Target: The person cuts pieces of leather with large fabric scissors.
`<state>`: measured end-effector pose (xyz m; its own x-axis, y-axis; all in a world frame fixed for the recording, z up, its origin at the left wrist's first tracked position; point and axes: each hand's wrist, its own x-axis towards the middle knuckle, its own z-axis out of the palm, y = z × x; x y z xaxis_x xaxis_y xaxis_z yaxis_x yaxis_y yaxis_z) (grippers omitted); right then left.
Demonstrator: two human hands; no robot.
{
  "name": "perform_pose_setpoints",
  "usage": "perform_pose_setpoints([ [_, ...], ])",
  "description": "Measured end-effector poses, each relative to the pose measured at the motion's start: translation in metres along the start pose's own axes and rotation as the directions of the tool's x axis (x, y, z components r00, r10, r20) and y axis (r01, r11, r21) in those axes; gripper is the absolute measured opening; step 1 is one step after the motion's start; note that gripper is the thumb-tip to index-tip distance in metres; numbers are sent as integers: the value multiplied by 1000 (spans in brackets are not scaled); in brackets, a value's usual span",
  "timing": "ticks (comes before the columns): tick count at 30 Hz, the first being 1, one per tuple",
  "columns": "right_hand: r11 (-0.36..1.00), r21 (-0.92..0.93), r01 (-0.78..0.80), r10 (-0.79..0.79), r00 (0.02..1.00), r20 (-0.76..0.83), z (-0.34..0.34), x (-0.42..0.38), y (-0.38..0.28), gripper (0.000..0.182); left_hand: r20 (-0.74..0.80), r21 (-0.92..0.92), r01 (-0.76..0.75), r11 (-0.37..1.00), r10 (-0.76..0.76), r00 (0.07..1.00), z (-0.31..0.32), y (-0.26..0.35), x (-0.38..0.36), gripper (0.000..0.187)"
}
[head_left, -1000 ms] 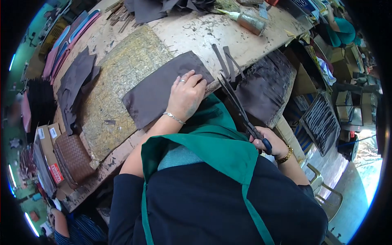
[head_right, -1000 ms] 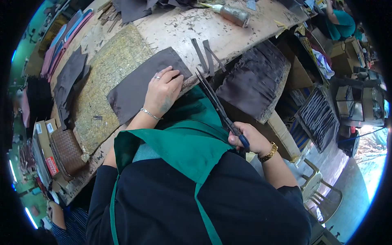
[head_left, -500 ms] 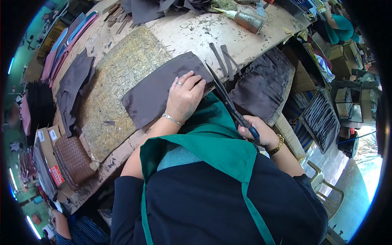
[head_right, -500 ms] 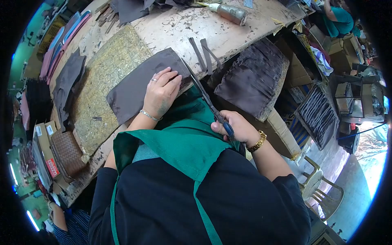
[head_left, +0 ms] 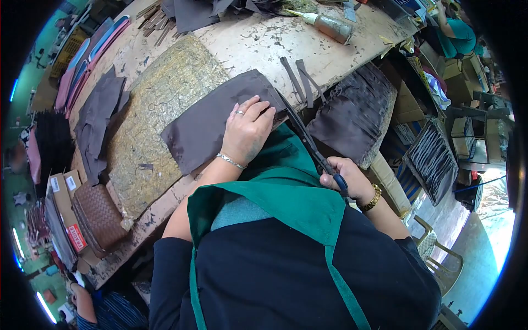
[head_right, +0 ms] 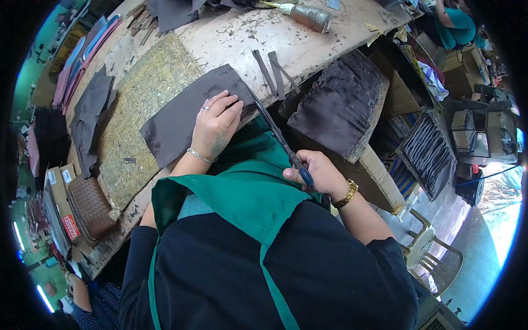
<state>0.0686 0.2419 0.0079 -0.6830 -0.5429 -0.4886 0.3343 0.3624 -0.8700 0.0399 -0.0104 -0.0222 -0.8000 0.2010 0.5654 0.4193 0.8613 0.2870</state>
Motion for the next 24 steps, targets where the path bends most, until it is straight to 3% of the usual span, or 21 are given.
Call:
perform_pose_setpoints([
  [6, 998, -66, -16, 13, 999, -40, 1, -3, -1, 46, 3, -6, 4, 1000, -4, 1000, -1, 0, 0, 18],
  [12, 999, -39, 24, -24, 1000, 10, -1, 2, 2, 44, 5, -32, -28, 999, 28, 1000, -6, 7, 1, 17],
  [14, 995, 99, -18, 14, 999, 44, 2, 8, 0, 44, 1, -42, -51, 998, 51, 999, -8, 12, 1, 17],
  [24, 995, 95, 13, -14, 1000, 7, 9, 14, -2, 47, -5, -79, -54, 995, 54, 999, -5, 12, 0, 16],
])
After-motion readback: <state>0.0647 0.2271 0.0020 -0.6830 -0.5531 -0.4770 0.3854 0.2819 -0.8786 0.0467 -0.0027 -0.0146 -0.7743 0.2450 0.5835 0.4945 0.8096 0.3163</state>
